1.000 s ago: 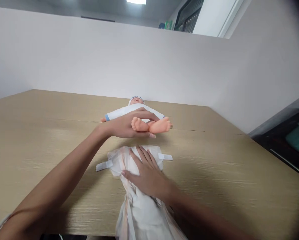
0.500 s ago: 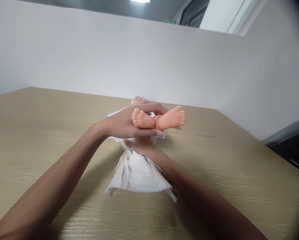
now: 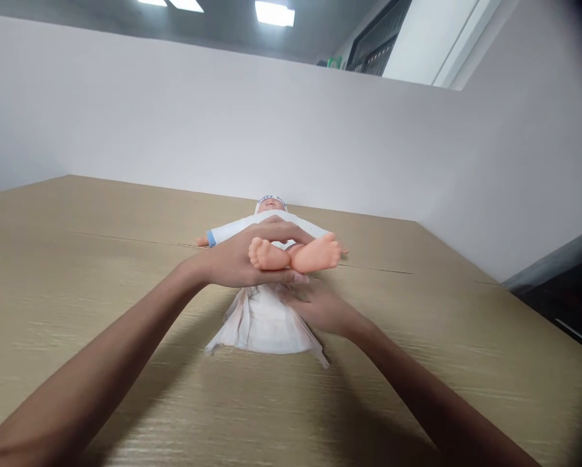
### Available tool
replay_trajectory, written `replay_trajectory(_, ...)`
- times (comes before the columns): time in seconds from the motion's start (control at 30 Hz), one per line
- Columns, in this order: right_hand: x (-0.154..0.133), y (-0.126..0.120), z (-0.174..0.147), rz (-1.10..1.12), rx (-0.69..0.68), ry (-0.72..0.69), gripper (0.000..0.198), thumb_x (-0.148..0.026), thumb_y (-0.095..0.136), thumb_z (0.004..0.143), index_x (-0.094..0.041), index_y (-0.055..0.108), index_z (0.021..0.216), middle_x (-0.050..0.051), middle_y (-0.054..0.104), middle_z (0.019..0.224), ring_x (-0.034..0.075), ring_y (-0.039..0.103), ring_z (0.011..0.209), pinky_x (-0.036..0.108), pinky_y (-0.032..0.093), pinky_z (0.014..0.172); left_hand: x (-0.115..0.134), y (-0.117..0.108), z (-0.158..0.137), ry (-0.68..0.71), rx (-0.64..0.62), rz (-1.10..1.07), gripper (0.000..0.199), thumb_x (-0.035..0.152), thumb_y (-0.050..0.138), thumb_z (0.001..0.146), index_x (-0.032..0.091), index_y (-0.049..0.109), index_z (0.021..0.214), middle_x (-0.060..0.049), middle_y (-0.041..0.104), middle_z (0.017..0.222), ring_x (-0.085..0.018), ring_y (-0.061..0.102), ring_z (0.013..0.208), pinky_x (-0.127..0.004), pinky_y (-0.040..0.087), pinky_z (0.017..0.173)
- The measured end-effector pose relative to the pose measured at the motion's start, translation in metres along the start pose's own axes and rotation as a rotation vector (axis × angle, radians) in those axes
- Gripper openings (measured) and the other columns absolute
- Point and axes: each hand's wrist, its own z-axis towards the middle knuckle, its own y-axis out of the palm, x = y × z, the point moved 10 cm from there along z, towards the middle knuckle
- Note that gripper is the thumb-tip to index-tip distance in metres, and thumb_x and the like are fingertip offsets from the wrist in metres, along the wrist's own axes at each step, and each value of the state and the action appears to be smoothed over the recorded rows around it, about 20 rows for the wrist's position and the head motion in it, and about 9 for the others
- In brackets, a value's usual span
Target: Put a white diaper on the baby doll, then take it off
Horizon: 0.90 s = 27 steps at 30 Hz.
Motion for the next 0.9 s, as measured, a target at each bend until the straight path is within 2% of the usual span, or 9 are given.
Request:
replay_trajectory(0.1, 0.004, -0.032, -0.037, 0.015, 0.215, 0.056, 0.035, -0.049, 0.07, 0.104, -0.026, 0.072, 0.131, 0.01, 0.078, 0.132, 0.034, 0.072, 0.126, 0.055, 0.058, 0.109, -0.003, 0.007, -0.01, -0.011, 0.016, -0.008, 0.039, 0.038, 0.082, 0.097, 0.026, 0.072, 0.132, -0.007, 0.075, 0.137, -0.027, 0.068, 0.126, -0.042, 0.053, 0.109)
replay_trajectory(0.17, -0.004, -0.048, -0.049, 0.004, 0.372, 0.019, 0.057, -0.048, 0.079, 0.098, -0.026, 0.061, 0.147, 0.013, 0.071, 0.146, 0.037, 0.065, 0.138, 0.058, 0.052, 0.118, -0.005, 0.016, -0.017, -0.017, 0.017, -0.045, 0.038, 0.038, 0.084, 0.096, 0.026, 0.072, 0.13, -0.007, 0.076, 0.134, -0.027, 0.068, 0.127, -0.043, 0.053, 0.109)
replay_trajectory(0.2, -0.012, -0.049, -0.05, 0.012, 0.396, -0.032, 0.067, -0.045, 0.081, 0.096, -0.027, 0.054, 0.156, 0.013, 0.066, 0.154, 0.037, 0.06, 0.145, 0.058, 0.049, 0.122, -0.006, 0.021, -0.02, -0.018, 0.015, -0.055, 0.038, 0.039, 0.084, 0.095, 0.026, 0.073, 0.129, -0.007, 0.076, 0.134, -0.028, 0.067, 0.129, -0.044, 0.052, 0.111)
replay_trajectory(0.3, -0.037, -0.036, -0.041, 0.099, 0.302, -0.191, 0.076, -0.031, 0.073, 0.102, -0.035, 0.039, 0.17, 0.008, 0.056, 0.166, 0.031, 0.053, 0.154, 0.052, 0.045, 0.128, -0.008, 0.032, -0.03, -0.013, 0.023, -0.048, 0.037, 0.042, 0.084, 0.095, 0.028, 0.073, 0.128, -0.007, 0.074, 0.137, -0.03, 0.063, 0.135, -0.047, 0.05, 0.116)
replay_trajectory(0.43, -0.046, -0.031, -0.034, 0.17, 0.218, -0.248, 0.067, -0.021, 0.064, 0.102, -0.033, 0.048, 0.166, 0.007, 0.065, 0.158, 0.028, 0.063, 0.144, 0.048, 0.051, 0.122, -0.012, 0.03, -0.048, -0.079, 0.035, -0.006, 0.051, 0.045, 0.084, 0.095, 0.03, 0.068, 0.141, -0.008, 0.07, 0.143, -0.03, 0.062, 0.135, -0.046, 0.051, 0.114)
replay_trajectory(0.53, -0.039, -0.04, -0.043, 0.159, 0.192, -0.256, 0.058, -0.013, 0.062, 0.097, -0.03, 0.062, 0.153, 0.007, 0.068, 0.153, 0.028, 0.064, 0.142, 0.047, 0.051, 0.122, -0.022, 0.017, -0.072, -0.198, 0.012, 0.121, 0.055, 0.051, 0.084, 0.093, 0.03, 0.065, 0.141, -0.008, 0.07, 0.139, -0.031, 0.064, 0.128, -0.046, 0.054, 0.108)
replay_trajectory(0.6, -0.035, -0.044, -0.052, 0.09, 0.146, -0.3, 0.057, -0.007, 0.058, 0.095, -0.03, 0.067, 0.146, 0.006, 0.069, 0.151, 0.027, 0.063, 0.142, 0.046, 0.049, 0.123, -0.028, 0.014, -0.09, -0.223, -0.045, 0.186, 0.047, 0.05, 0.081, 0.095, 0.029, 0.068, 0.134, -0.007, 0.071, 0.134, -0.031, 0.066, 0.126, -0.046, 0.055, 0.106)
replay_trajectory(0.73, -0.023, -0.033, -0.071, -0.131, 0.023, -0.429, 0.055, -0.008, 0.056, 0.095, -0.03, 0.068, 0.143, 0.008, 0.068, 0.152, 0.028, 0.059, 0.147, 0.049, 0.048, 0.123, -0.035, 0.023, -0.123, -0.113, -0.139, 0.192, 0.029, 0.035, 0.071, 0.102, 0.027, 0.066, 0.129, -0.01, 0.069, 0.144, -0.033, 0.059, 0.144, -0.049, 0.049, 0.121)
replay_trajectory(0.9, 0.005, -0.01, -0.083, -0.28, 0.002, -0.495, 0.051, -0.009, 0.055, 0.092, -0.025, 0.068, 0.138, 0.012, 0.067, 0.155, 0.028, 0.059, 0.149, 0.049, 0.05, 0.121, -0.049, 0.043, -0.147, -0.05, -0.152, 0.25, 0.042, 0.019, 0.068, 0.098, 0.027, 0.06, 0.139, -0.011, 0.065, 0.155, -0.034, 0.049, 0.157, -0.055, 0.046, 0.127)
